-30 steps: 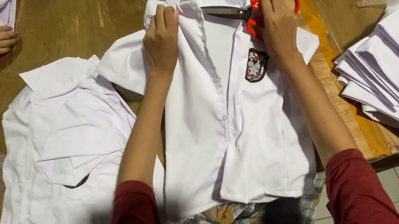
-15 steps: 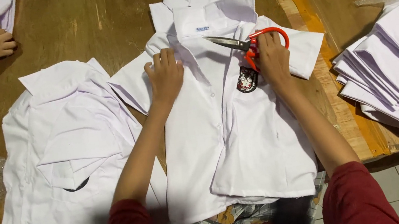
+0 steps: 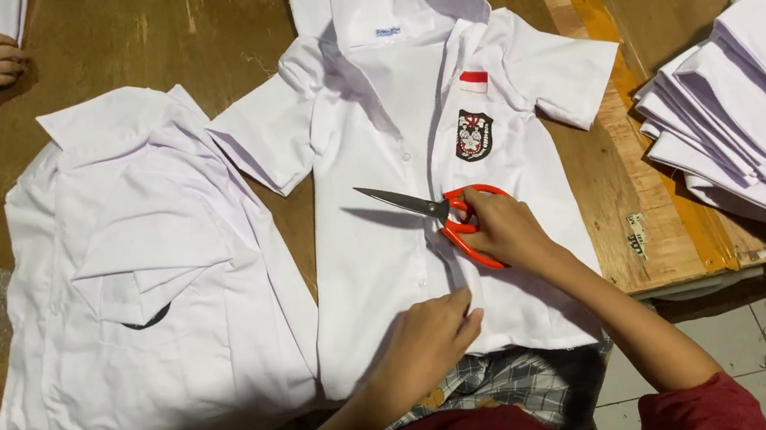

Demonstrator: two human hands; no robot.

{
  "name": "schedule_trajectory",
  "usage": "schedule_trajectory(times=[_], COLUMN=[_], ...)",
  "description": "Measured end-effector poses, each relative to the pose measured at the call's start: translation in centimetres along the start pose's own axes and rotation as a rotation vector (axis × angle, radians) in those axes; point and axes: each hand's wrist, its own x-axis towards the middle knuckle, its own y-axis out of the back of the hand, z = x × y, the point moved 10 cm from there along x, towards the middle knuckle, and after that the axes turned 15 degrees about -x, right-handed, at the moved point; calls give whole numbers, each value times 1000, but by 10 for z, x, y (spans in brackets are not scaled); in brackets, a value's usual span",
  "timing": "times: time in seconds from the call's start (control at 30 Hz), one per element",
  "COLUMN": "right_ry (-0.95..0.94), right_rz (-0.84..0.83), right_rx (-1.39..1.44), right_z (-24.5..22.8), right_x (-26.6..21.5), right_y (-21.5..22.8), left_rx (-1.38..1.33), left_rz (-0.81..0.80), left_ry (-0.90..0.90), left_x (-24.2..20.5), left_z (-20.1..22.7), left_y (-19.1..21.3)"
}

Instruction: Trimming loose threads from white school shirts using scissors on a wooden table.

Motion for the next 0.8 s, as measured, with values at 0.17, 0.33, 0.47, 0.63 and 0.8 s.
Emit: schedule_trajectory(times=[0.17,0.33,0.47,0.63,0.8], right_ry=[-38,64,-14,-74,54], right_rz=[-7,17,-68,-19,397], right_rx=[-122,-179,-121,-13,80], right_z=[22,36,50,50,50], right_x=[-15,-28,-29,-43,-58], right_y=[10,6,-11,12,43], left_rx=[-195,-163,-229,-69,262], left_rz=[92,4,-11,199,193], left_ry=[-223,-225,-74,-180,-400], left_x=[-1,-6,-22,-23,-21], left_z=[24,16,13,-24,-3], left_y=[-30,-52,2,55,61])
